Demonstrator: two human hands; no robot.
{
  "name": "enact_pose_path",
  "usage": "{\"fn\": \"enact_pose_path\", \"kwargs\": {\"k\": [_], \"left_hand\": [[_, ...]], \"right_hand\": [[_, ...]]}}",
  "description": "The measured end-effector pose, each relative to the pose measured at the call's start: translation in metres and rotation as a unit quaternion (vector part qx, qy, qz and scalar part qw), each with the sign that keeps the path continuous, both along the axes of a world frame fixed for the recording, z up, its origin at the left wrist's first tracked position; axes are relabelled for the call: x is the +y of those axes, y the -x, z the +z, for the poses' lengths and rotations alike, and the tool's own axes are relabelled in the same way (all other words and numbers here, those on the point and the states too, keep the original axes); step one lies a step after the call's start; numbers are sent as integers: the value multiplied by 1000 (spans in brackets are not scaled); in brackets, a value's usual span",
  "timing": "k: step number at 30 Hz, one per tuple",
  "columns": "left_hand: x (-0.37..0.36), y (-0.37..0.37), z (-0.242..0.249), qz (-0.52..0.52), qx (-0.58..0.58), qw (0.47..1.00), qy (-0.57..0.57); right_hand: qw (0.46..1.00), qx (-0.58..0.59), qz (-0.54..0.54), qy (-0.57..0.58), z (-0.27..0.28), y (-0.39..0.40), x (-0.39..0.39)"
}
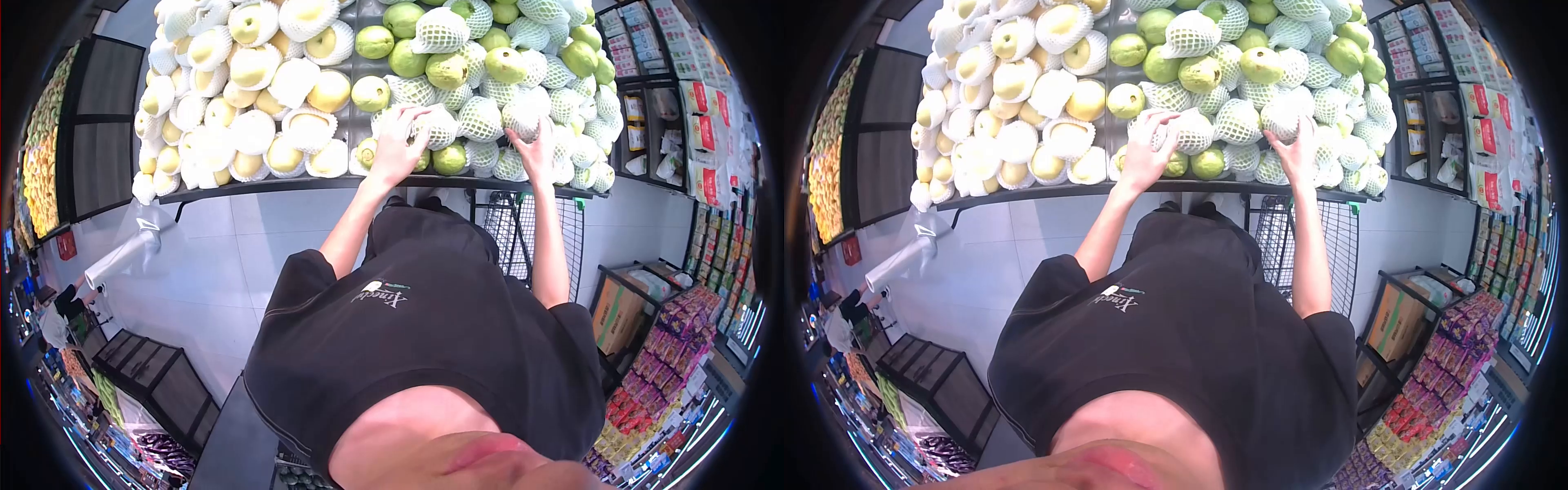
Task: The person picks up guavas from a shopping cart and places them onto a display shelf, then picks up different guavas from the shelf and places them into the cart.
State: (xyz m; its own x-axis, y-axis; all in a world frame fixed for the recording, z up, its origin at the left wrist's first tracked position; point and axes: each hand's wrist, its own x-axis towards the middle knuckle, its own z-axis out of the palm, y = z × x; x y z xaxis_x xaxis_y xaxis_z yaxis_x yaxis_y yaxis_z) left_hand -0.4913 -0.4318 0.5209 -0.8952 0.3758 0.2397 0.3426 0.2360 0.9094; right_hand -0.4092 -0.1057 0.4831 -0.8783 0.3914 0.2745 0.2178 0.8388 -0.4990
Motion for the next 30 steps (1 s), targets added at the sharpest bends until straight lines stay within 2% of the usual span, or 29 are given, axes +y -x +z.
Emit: {"fn": "enact_pose_path", "kwargs": {"k": [8, 10, 12, 13, 16, 18, 20, 22, 24, 26, 29, 30], "left_hand": [[-26, -16, 8, 67, -34, 997, -18], [-28, -16, 10, 65, -53, 996, -20], [-25, -14, 1, 59, -34, 997, -21], [-21, -14, -4, 58, -27, 998, -19], [-3, -15, -13, -5, -105, 994, -8], [24, -16, -4, -59, -111, 992, -7], [55, -15, 8, -141, -24, 989, -23], [82, -11, 18, -181, 84, 980, 18], [112, -7, 30, -196, 187, 962, 47], [145, -7, 42, -187, 278, 940, 67], [186, -7, 42, -170, 382, 884, 211], [196, -4, 32, -173, 401, 854, 283]], "right_hand": [[996, 0, 11, -83, 5, -14, -3], [996, -20, -39, -78, 15, -33, -15], [997, 25, -52, -57, 10, -61, -15], [995, 19, -89, -46, 13, -78, -21], [980, 25, -196, 26, -9, -150, -20], [950, 9, -306, 61, -34, -212, -19], [917, -2, -392, 80, -77, -291, -16], [876, -34, -476, 67, -143, -394, -14], [781, -32, -611, 128, -186, -478, -32], [701, -36, -702, 122, -219, -543, -54], [693, -33, -691, 204, -232, -581, -73], [707, -22, -671, 221, -240, -589, -73]]}}
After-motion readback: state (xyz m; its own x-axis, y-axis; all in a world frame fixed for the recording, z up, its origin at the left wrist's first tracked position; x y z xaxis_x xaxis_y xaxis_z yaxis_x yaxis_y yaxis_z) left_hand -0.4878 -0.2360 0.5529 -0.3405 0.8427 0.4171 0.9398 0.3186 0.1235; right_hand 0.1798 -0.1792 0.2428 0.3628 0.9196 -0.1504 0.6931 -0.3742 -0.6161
